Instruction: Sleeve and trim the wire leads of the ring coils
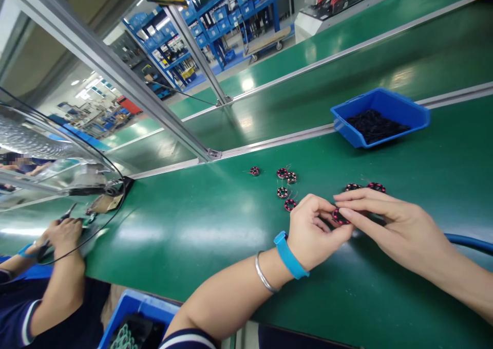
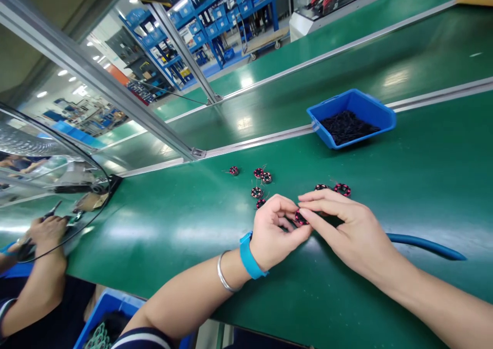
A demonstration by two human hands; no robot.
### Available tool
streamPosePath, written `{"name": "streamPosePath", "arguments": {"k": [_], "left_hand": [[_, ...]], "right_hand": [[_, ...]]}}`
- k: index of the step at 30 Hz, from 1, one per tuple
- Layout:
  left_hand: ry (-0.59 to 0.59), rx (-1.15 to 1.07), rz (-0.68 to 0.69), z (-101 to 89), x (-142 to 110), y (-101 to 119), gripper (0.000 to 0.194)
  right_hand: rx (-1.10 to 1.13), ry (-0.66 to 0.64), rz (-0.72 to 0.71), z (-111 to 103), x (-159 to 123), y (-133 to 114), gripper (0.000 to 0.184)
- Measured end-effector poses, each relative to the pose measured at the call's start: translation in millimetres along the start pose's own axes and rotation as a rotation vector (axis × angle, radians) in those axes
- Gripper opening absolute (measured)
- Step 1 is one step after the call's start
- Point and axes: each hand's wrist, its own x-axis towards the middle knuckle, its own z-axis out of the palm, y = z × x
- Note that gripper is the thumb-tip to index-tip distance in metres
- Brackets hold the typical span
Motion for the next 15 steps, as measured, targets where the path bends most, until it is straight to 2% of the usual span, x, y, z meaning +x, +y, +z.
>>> {"name": "streamPosePath", "arguments": {"k": [3,6,8,11,15], "left_hand": [[-0.039,-0.086,-0.033,-0.6,-1.6,2.5,0.060],[-0.032,-0.148,-0.087,-0.8,-2.8,4.5,0.064],[-0.022,-0.173,-0.118,-0.2,-2.8,5.6,0.065],[-0.019,-0.162,-0.120,1.0,-3.0,6.7,0.063],[-0.054,-0.144,-0.102,1.2,-4.7,6.2,0.061]], "right_hand": [[0.086,0.018,0.091,-11.0,6.7,-4.1,0.052],[0.157,0.121,0.330,-22.0,12.7,-7.1,0.066],[0.190,0.067,0.398,-23.0,13.6,-6.9,0.070],[0.206,-0.122,0.275,-13.5,10.9,-5.5,0.066],[0.169,-0.152,0.116,-1.8,9.6,-6.8,0.062]]}}
